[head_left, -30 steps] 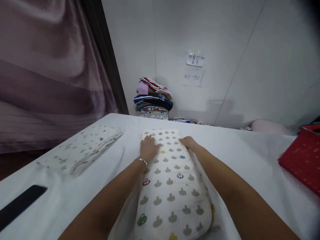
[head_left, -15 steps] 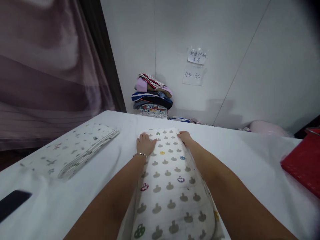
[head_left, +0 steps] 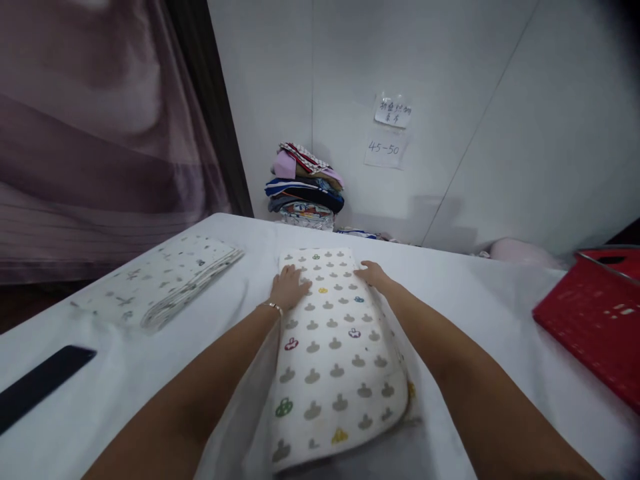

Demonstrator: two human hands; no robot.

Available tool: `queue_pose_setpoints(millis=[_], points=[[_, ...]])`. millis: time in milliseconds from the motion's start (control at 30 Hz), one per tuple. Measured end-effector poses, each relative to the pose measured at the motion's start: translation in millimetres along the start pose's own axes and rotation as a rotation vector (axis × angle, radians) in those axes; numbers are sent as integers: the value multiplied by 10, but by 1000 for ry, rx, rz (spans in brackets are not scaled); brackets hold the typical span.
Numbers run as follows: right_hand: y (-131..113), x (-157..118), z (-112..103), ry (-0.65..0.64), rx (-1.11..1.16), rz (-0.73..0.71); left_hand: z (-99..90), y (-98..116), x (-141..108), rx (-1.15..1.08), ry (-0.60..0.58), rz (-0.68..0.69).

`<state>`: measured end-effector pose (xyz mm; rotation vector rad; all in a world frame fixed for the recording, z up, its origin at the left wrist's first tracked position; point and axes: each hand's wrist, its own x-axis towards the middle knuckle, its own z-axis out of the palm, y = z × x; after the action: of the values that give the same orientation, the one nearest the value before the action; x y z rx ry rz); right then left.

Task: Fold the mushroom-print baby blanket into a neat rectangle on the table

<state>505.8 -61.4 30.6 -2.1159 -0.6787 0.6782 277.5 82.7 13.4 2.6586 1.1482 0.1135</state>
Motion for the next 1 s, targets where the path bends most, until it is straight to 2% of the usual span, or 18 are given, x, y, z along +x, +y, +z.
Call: queue_pose_setpoints(millis=[67, 167, 333, 433, 567, 733, 867, 1000], points=[[88, -243, -87, -69, 40, 24, 53, -5, -295, -44, 29, 29], [247, -633, -195, -151, 101, 73, 113, 20, -767, -143, 72, -3], [542, -1290, -351, -170, 79, 82, 110, 148, -1459, -300, 75, -64], [705, -1650, -427, -202, 82, 88, 131, 232, -1764, -325, 77, -68], [834, -2019, -454, -235, 135, 82, 185, 308, -2034, -342, 94, -55], [866, -2205, -428, -255, 216, 57, 200, 387, -2237, -266, 67, -58], [912, -2192, -426, -178, 246, 62, 210, 481, -2368, -57, 109, 6], [980, -2173, -440, -172, 277, 38, 183, 574, -2453, 82, 82, 63]])
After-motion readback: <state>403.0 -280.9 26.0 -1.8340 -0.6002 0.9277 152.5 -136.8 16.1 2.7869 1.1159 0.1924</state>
